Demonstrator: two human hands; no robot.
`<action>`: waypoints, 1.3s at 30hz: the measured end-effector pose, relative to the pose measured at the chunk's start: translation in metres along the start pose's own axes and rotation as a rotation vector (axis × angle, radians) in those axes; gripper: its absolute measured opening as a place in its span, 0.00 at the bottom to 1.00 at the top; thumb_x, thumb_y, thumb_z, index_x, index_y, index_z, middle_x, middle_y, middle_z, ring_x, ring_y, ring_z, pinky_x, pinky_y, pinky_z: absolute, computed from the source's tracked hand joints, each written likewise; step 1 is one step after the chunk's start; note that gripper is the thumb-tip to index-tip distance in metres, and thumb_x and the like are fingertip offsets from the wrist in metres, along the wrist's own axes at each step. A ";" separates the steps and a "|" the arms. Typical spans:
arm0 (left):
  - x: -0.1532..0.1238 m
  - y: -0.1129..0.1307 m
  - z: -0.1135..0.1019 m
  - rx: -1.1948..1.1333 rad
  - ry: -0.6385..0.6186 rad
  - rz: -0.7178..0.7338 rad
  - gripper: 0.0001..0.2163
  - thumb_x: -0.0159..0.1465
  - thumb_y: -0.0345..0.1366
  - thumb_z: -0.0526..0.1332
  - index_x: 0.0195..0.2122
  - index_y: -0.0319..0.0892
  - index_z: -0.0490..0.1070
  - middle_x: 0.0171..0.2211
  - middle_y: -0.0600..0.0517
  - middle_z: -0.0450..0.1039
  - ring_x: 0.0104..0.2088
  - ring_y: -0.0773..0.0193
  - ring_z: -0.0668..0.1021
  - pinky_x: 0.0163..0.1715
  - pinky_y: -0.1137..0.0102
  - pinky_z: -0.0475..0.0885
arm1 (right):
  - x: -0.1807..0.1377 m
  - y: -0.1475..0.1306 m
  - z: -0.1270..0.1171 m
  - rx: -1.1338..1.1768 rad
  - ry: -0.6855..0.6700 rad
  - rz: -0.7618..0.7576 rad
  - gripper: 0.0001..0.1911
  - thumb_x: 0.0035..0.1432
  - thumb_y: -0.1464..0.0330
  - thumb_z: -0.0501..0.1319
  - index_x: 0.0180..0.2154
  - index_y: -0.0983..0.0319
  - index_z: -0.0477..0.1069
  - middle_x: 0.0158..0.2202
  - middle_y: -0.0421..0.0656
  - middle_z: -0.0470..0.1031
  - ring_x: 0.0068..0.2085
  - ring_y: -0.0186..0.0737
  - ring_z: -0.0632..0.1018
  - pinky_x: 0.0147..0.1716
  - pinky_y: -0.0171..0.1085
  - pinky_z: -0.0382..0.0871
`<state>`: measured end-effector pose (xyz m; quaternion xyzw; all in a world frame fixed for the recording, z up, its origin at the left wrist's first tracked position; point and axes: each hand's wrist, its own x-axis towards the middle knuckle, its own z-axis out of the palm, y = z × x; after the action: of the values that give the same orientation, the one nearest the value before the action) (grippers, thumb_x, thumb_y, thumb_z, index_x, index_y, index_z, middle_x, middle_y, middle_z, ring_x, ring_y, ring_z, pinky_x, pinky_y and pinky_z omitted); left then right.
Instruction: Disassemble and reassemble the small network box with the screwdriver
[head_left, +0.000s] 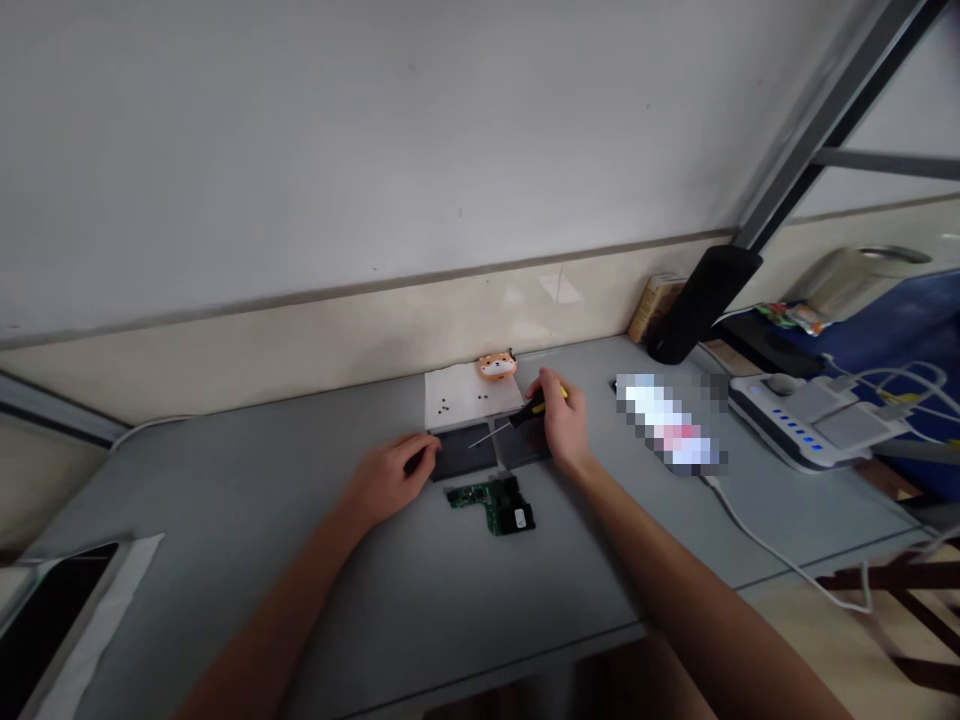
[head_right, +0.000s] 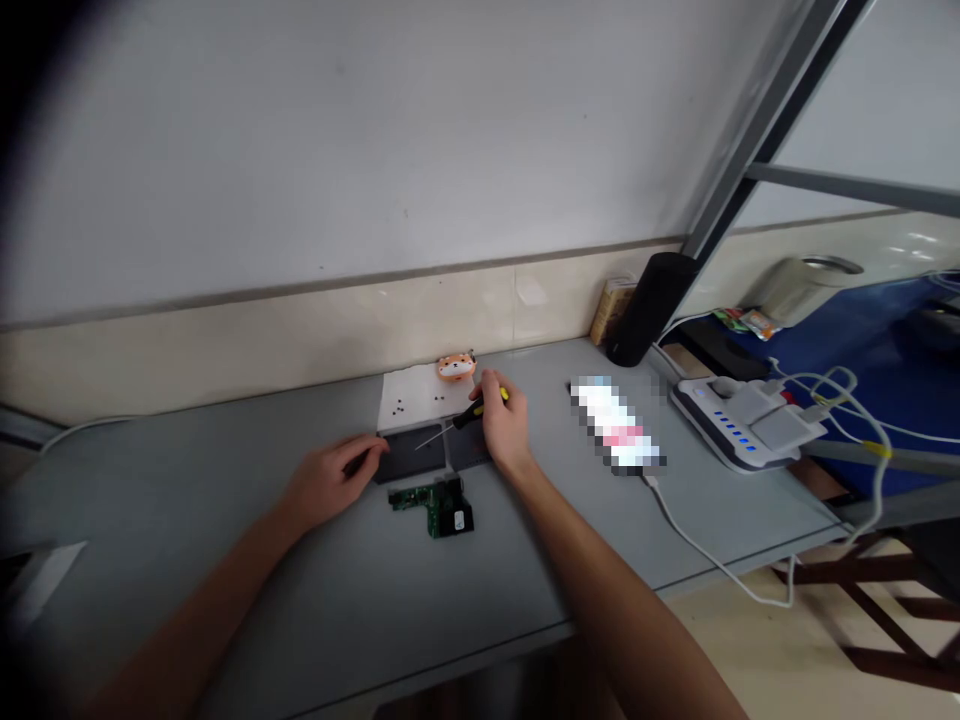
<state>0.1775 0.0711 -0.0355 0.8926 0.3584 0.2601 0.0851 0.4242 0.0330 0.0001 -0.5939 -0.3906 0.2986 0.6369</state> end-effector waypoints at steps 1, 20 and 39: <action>0.000 0.000 0.000 -0.002 0.000 0.001 0.14 0.69 0.36 0.51 0.38 0.46 0.77 0.35 0.51 0.84 0.33 0.61 0.84 0.36 0.71 0.78 | 0.000 0.000 0.000 0.000 0.001 0.004 0.22 0.58 0.51 0.52 0.21 0.58 0.65 0.20 0.37 0.61 0.24 0.36 0.65 0.26 0.36 0.62; -0.001 0.000 0.001 0.015 0.016 0.029 0.13 0.69 0.35 0.51 0.38 0.45 0.77 0.35 0.51 0.83 0.33 0.62 0.84 0.34 0.72 0.76 | 0.000 -0.002 0.000 -0.057 -0.006 -0.042 0.22 0.56 0.50 0.51 0.20 0.58 0.64 0.21 0.38 0.63 0.26 0.37 0.66 0.28 0.36 0.62; -0.002 0.003 -0.002 -0.025 -0.037 -0.025 0.13 0.72 0.34 0.49 0.40 0.44 0.74 0.38 0.51 0.82 0.35 0.61 0.82 0.36 0.70 0.74 | 0.002 0.000 -0.001 -0.005 0.059 0.121 0.21 0.58 0.50 0.53 0.23 0.58 0.66 0.22 0.37 0.60 0.25 0.35 0.64 0.22 0.34 0.61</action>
<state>0.1775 0.0674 -0.0336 0.8914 0.3647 0.2471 0.1062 0.4262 0.0338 0.0001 -0.6267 -0.3357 0.3180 0.6272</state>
